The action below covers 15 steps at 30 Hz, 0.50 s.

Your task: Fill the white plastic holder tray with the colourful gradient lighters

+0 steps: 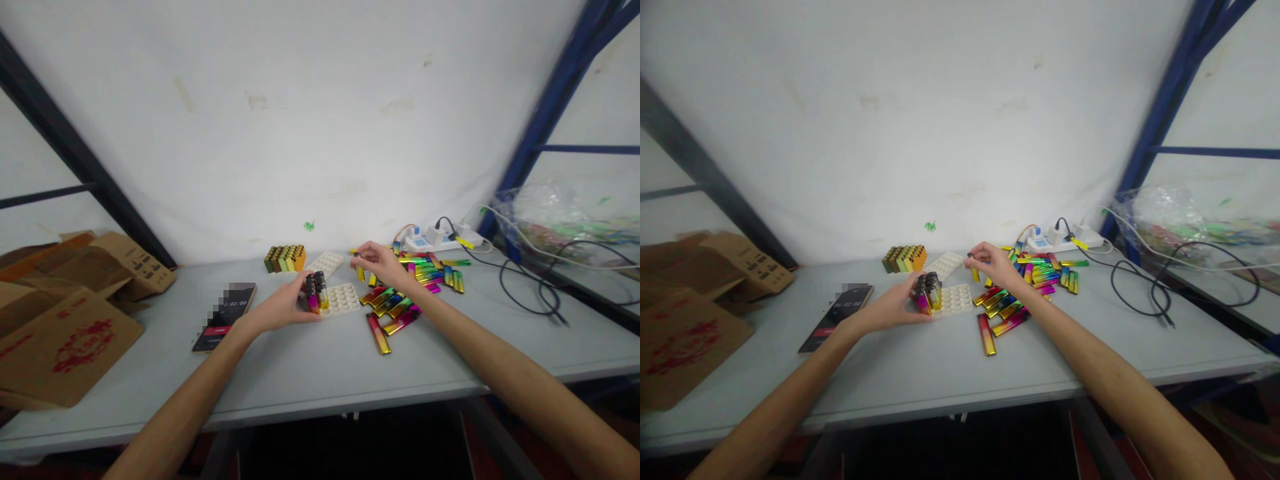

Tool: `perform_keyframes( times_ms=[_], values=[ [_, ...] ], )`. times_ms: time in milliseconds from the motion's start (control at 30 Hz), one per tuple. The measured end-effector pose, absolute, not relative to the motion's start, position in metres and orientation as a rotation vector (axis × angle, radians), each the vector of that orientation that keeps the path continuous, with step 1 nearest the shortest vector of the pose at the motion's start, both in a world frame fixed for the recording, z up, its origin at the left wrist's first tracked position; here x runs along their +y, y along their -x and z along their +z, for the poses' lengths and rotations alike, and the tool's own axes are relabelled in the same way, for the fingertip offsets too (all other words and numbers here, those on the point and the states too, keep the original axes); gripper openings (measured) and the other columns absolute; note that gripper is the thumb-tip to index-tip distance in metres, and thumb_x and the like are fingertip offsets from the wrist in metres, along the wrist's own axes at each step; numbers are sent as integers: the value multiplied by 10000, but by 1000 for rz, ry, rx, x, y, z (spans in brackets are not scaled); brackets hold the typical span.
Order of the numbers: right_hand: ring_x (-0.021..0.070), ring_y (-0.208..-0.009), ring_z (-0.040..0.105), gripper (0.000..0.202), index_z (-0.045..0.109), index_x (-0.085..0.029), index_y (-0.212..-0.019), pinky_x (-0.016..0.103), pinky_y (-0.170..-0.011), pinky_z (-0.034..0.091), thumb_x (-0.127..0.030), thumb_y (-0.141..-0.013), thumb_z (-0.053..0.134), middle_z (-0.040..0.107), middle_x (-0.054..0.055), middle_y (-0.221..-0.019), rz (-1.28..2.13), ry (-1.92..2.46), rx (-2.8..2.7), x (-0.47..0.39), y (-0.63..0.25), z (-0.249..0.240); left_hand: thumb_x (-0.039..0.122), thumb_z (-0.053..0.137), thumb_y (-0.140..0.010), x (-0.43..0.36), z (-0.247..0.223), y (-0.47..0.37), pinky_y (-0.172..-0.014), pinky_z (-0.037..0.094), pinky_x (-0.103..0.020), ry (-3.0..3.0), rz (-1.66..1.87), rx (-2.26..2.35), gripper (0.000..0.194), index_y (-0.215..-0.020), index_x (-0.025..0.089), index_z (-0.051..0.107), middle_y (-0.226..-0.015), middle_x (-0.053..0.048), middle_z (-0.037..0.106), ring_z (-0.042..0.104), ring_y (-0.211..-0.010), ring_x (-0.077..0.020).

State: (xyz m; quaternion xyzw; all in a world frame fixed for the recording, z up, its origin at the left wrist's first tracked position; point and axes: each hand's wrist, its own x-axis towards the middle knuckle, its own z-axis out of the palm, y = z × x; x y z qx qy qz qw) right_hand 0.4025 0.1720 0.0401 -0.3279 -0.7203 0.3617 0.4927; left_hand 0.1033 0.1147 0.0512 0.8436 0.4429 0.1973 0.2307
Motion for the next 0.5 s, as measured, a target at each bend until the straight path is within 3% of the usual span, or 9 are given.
perform_keyframes(
  times_ms=[167, 300, 400, 500],
  values=[
    [148, -679, 646, 403, 640, -186, -864, 259, -634, 507, -561, -985, 556, 692, 32, -795, 770, 836, -1876, 163, -398, 45, 525, 854, -719, 115, 52, -104, -1110, 468, -465, -2338, 564, 1203, 954, -1498, 228, 391, -1500, -150, 557, 576, -1329, -351],
    [108, -521, 503, 404, 576, -212, -1014, 227, -498, 401, -584, -1035, 421, 570, -36, -723, 825, 864, -1850, 159, -394, 43, 513, 846, -735, 113, 54, -105, -1096, 480, -447, -2333, 552, 1182, 926, -1483, 220, 386, -1478, -148, 574, 594, -1306, -334],
    [123, -617, 509, 404, 572, -210, -961, 233, -581, 396, -555, -1052, 383, 543, -32, -722, 669, 949, -1891, 155, -391, 44, 493, 851, -728, 113, 54, -106, -1104, 475, -450, -2332, 569, 1180, 916, -1473, 222, 392, -1492, -147, 560, 581, -1323, -336],
    [136, -667, 503, 480, 526, -199, -753, 257, -631, 361, -555, -1043, 385, 534, -13, -703, 453, 1052, -1955, 150, -388, 47, 491, 849, -728, 114, 53, -106, -1075, 496, -447, -2323, 554, 1200, 912, -1468, 221, 390, -1456, -142, 589, 599, -1298, -335]
  ],
)
